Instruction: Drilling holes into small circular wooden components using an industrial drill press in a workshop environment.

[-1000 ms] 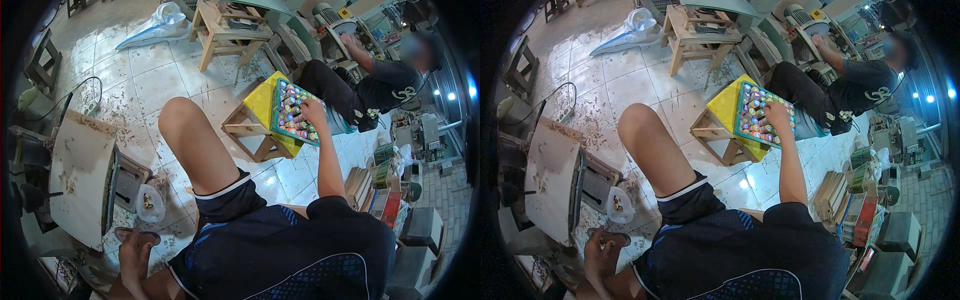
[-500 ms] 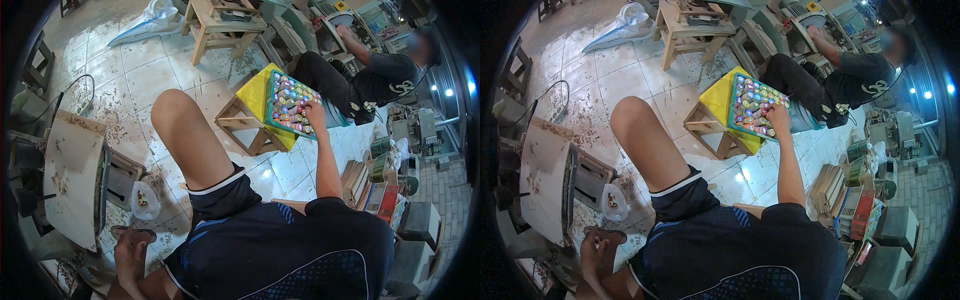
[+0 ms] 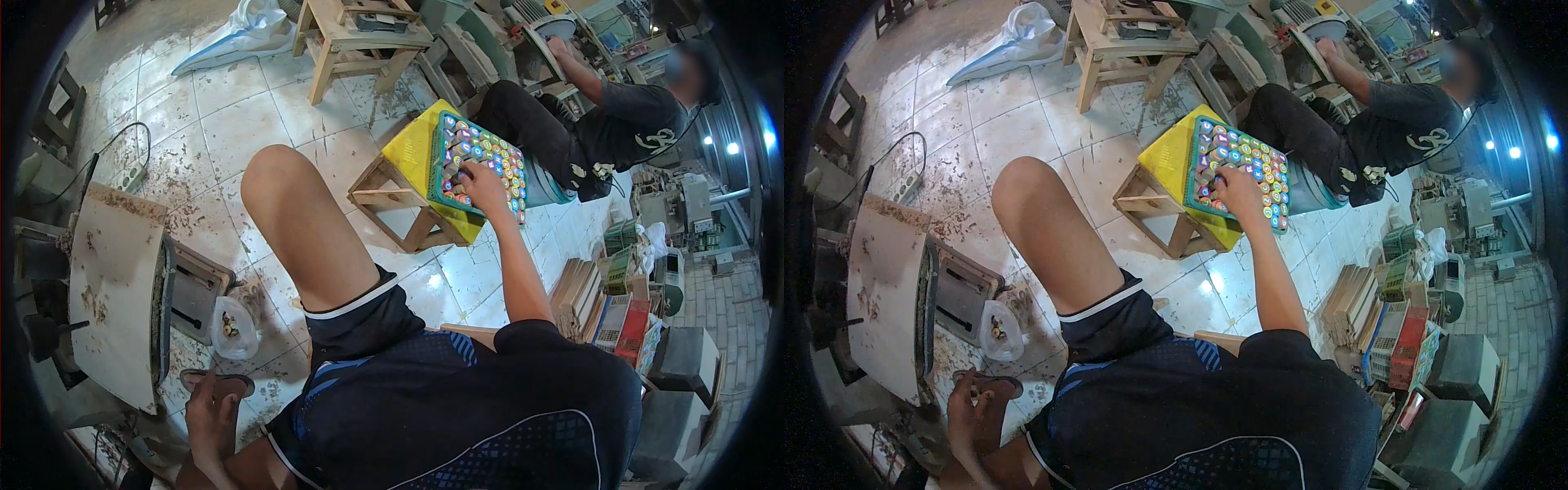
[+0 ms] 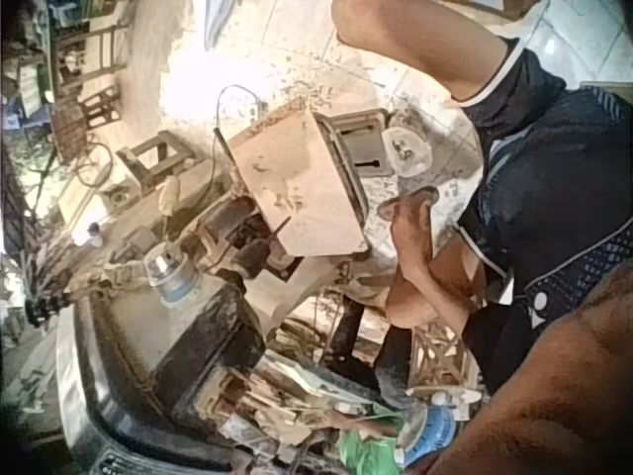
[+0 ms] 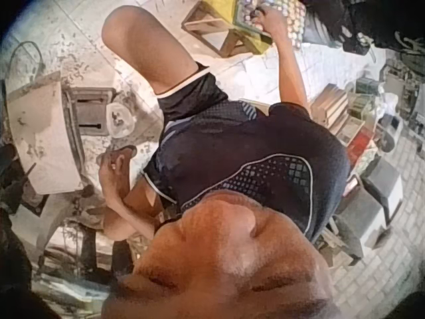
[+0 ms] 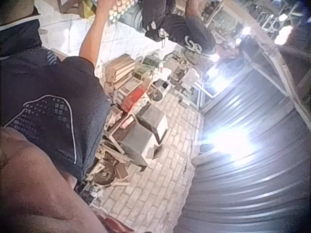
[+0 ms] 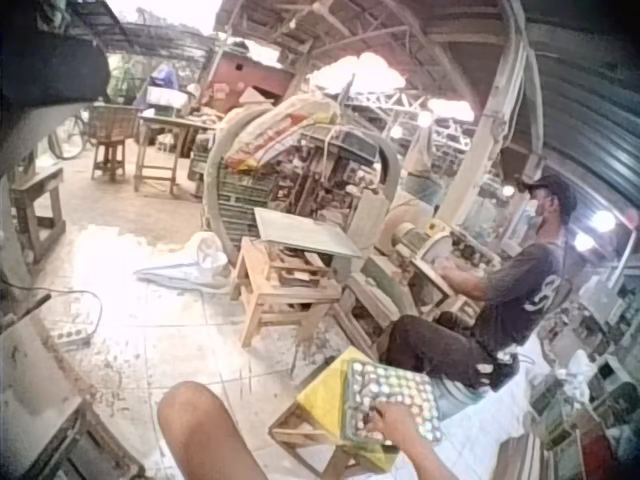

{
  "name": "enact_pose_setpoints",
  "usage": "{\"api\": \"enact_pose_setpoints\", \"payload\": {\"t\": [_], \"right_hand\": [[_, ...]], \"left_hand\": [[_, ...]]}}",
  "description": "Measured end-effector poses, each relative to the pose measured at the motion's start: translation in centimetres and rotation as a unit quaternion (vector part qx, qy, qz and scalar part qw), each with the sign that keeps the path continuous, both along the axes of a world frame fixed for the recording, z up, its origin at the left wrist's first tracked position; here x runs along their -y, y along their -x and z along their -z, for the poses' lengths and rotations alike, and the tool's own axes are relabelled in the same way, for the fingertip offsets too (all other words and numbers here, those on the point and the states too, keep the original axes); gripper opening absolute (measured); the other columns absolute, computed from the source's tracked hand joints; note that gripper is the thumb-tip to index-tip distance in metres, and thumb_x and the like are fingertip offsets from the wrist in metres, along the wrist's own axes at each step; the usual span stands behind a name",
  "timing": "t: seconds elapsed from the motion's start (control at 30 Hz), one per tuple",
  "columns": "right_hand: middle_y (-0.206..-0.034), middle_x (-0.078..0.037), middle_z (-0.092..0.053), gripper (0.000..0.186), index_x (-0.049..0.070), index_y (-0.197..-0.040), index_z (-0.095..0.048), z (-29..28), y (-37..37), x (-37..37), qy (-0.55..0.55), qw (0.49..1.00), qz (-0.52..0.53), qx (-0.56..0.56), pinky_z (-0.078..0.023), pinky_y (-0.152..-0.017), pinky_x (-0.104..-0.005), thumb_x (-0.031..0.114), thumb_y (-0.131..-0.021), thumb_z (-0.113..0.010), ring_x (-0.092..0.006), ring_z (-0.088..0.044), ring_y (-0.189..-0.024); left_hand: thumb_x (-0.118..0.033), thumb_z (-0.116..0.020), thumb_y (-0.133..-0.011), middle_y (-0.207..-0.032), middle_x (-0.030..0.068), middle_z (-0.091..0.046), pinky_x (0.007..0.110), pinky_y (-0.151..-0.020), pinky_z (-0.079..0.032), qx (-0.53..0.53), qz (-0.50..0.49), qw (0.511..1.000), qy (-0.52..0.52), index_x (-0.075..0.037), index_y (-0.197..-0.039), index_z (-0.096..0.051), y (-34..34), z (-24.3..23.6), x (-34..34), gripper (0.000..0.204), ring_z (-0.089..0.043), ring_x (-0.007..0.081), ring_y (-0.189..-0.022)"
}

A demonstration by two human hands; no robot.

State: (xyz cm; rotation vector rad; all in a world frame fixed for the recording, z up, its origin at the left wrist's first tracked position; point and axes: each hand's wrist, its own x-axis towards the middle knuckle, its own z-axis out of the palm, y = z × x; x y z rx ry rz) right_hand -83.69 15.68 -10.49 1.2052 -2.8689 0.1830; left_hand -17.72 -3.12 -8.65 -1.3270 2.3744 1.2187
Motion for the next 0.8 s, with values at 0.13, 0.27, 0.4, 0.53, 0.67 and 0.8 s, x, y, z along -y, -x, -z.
{"api": "enact_pose_setpoints", "payload": {"t": [0.13,0.27,0.4,0.53,0.67,0.8], "right_hand": [[-0.113,-0.018,-0.071,0.040,0.008,-0.127,-0.066,1.8,-0.5,1.6,-0.013,0.999,-0.002,-0.029,-0.056,-0.086,-0.0503,0.020,-0.089,-0.068,-0.0396,-0.070,-0.100],[-0.110,-0.020,-0.068,0.034,0.008,-0.121,-0.061,3.2,-0.4,1.8,-0.001,0.998,0.017,-0.058,-0.056,-0.083,-0.0541,0.018,-0.089,-0.066,-0.0431,-0.069,-0.096],[-0.104,-0.018,-0.068,0.026,0.005,-0.111,-0.063,2.8,-0.5,1.3,0.075,0.993,-0.001,-0.093,-0.055,-0.078,-0.0501,0.015,-0.088,-0.068,-0.0391,-0.068,-0.091],[-0.090,-0.009,-0.065,0.018,0.005,-0.103,-0.063,-1.0,-2.9,3.8,0.223,0.974,-0.002,0.049,-0.051,-0.071,-0.0371,0.013,-0.088,-0.070,-0.0209,-0.063,-0.078],[-0.085,0.003,-0.058,0.016,0.005,-0.107,-0.066,-6.8,-10.2,11.0,0.310,0.912,-0.162,0.212,-0.042,-0.071,-0.0218,0.005,-0.092,-0.068,-0.0046,-0.050,-0.076],[-0.094,0.000,-0.065,0.023,0.003,-0.114,-0.066,-10.5,-21.0,18.7,0.312,0.806,-0.285,0.414,-0.048,-0.076,-0.0243,0.008,-0.093,-0.073,-0.0074,-0.058,-0.080]], "left_hand": [[-0.019,-0.077,-0.087,-0.111,0.0302,-0.066,0.049,-0.080,-0.053,0.009,0.006,1.000,0.012,0.002,-0.140,-0.058,-0.6,0.8,0.0,0.060,-0.066,0.0467,-0.094],[-0.019,-0.078,-0.087,-0.112,0.0288,-0.067,0.047,-0.081,-0.054,-0.030,0.000,0.999,0.020,0.001,-0.139,-0.058,-1.3,1.6,0.0,0.059,-0.067,0.0463,-0.096],[-0.015,-0.077,-0.087,-0.111,0.0258,-0.070,0.045,-0.083,-0.055,-0.072,-0.008,0.997,0.031,0.001,-0.134,-0.061,-0.1,0.0,-0.3,0.052,-0.068,0.0436,-0.096],[-0.006,-0.071,-0.088,-0.102,0.0211,-0.072,0.040,-0.080,-0.055,-0.202,-0.005,0.979,-0.014,0.002,-0.111,-0.071,2.1,-3.6,-0.4,0.025,-0.070,0.0377,-0.092],[-0.001,-0.069,-0.086,-0.095,0.0120,-0.072,0.040,-0.078,-0.051,-0.284,-0.026,0.950,0.131,0.001,-0.088,-0.071,2.7,-6.3,0.0,0.004,-0.067,0.0311,-0.086],[0.006,-0.074,-0.078,-0.110,0.0156,-0.071,0.037,-0.082,-0.054,-0.352,-0.121,0.893,0.252,-0.001,-0.117,-0.073,2.4,-7.5,0.0,0.040,-0.068,0.0277,-0.092]]}}
